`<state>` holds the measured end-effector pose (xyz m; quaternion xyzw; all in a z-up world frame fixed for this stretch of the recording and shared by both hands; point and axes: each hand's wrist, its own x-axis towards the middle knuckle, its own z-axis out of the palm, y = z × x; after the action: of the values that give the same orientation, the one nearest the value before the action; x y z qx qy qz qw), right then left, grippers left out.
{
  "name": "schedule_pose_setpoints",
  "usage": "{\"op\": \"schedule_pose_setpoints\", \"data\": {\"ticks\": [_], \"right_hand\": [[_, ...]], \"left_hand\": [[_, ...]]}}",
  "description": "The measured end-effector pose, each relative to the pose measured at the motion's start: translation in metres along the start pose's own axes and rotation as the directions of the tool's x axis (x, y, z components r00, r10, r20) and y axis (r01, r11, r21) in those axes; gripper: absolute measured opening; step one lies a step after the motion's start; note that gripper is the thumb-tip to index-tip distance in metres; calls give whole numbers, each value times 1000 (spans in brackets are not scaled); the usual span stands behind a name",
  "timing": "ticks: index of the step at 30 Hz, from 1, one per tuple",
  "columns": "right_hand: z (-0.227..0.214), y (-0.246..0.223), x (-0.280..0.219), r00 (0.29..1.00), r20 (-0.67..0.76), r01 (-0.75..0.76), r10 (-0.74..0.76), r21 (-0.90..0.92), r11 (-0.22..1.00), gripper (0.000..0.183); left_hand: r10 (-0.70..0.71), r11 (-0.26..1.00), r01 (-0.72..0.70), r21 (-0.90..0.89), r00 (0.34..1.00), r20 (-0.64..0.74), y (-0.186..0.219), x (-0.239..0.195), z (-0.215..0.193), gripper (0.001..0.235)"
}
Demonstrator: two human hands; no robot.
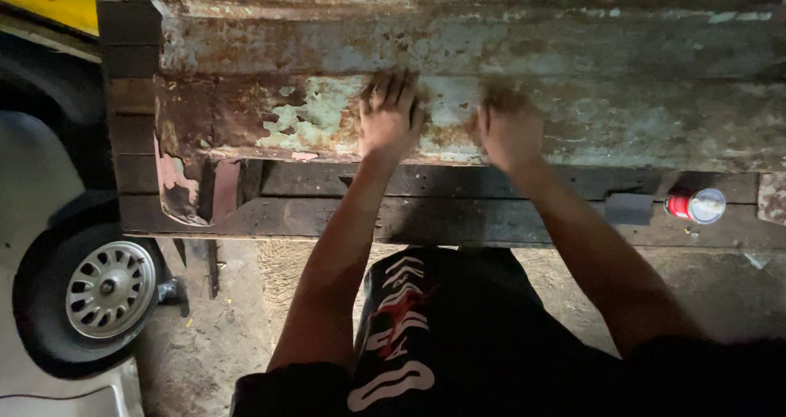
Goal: The person picks up a sanding block and a small container, then uses the sanding block to scrub a large, rusty metal panel resting on a wooden workbench. The person repeatedly rubs the sanding block across the surface to remove rust and old paint.
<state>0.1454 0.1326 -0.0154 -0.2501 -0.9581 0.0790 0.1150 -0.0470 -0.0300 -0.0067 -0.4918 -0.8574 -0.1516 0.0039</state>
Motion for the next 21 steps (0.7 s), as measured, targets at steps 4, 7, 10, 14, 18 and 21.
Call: {"op": "schedule_pose_setpoints", "data": {"ticks": [4, 7, 10, 14, 18, 21], "right_hand": [[-18, -13, -16, 982, -141, 113, -128, -111, 987, 45], [-23, 0, 40, 942, 276, -168, 190, -102, 980, 60], [-27, 5, 74, 809, 454, -361, 373, -117, 925, 67], [-33, -13, 27, 996, 59, -65, 63, 32, 997, 41], [-26, -22, 1, 995, -93, 36, -39, -30, 999, 37], [-14, -7, 40, 983, 148, -110, 105, 26, 994, 45]], "left_hand": [[11, 1000, -11, 11, 1000, 26, -1, 1, 0, 63], [19, 999, -19, 29, 1000, 20, 0, 0, 3, 61], [22, 999, -23, 44, 1000, 18, -3, 2, 3, 59], [-8, 999, 7, 39, 1000, 30, -2, 2, 2, 60], [-1, 999, 0, 37, 999, 35, -2, 0, 4, 60], [4, 999, -6, 49, 999, 40, -2, -2, 6, 62]]}}
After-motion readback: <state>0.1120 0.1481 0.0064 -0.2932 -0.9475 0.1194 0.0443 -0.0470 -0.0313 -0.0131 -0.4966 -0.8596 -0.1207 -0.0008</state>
